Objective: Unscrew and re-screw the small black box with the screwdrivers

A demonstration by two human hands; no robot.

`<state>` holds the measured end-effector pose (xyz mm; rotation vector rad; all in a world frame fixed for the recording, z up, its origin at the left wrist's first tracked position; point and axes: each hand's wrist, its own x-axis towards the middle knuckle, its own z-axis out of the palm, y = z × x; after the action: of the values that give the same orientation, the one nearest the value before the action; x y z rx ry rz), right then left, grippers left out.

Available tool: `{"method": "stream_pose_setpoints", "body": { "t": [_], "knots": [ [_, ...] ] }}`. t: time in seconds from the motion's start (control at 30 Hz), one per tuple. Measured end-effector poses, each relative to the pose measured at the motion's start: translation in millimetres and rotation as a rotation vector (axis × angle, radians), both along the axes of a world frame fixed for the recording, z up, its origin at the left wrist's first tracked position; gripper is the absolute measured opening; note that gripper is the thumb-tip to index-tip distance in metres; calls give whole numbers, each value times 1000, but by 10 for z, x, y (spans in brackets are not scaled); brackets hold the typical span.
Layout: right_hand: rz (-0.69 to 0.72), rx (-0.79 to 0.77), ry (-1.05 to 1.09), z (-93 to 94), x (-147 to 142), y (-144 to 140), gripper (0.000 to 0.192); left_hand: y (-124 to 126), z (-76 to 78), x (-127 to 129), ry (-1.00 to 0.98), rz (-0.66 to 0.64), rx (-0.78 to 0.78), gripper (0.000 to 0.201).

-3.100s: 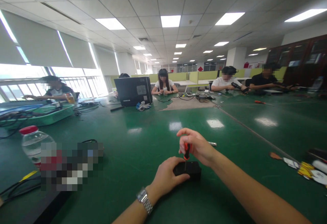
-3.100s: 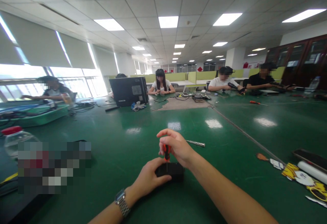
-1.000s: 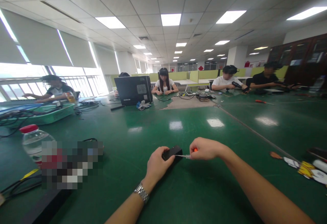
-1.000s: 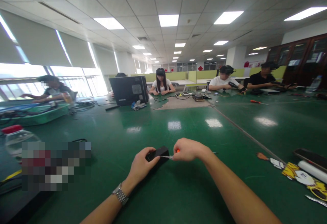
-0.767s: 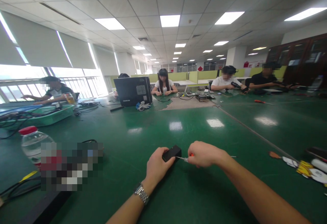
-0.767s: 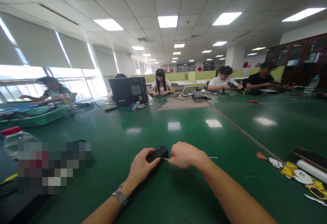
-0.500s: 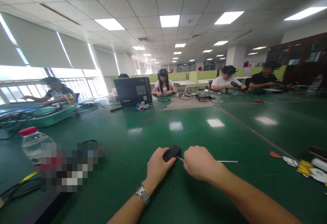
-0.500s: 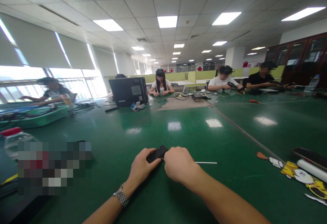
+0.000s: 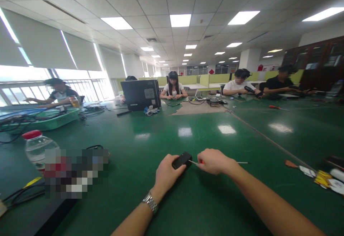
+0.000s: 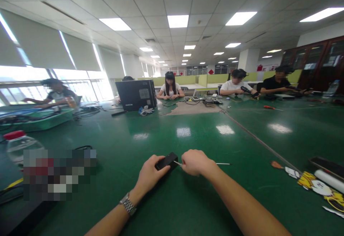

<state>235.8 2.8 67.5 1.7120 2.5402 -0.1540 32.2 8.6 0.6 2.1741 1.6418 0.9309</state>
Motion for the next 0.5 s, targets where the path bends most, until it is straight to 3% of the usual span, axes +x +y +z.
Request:
{"method": "stream_pose_setpoints", "body": {
  "t": [0.23,0.5],
  "knots": [
    [13,-35,16,-213,-60,107,28,10,-40,-6,-47,0,-7,36],
    [-40,-59,56,-234,119,231,23,-4,-14,-9,-9,-26,-20,36]
  ]
}}
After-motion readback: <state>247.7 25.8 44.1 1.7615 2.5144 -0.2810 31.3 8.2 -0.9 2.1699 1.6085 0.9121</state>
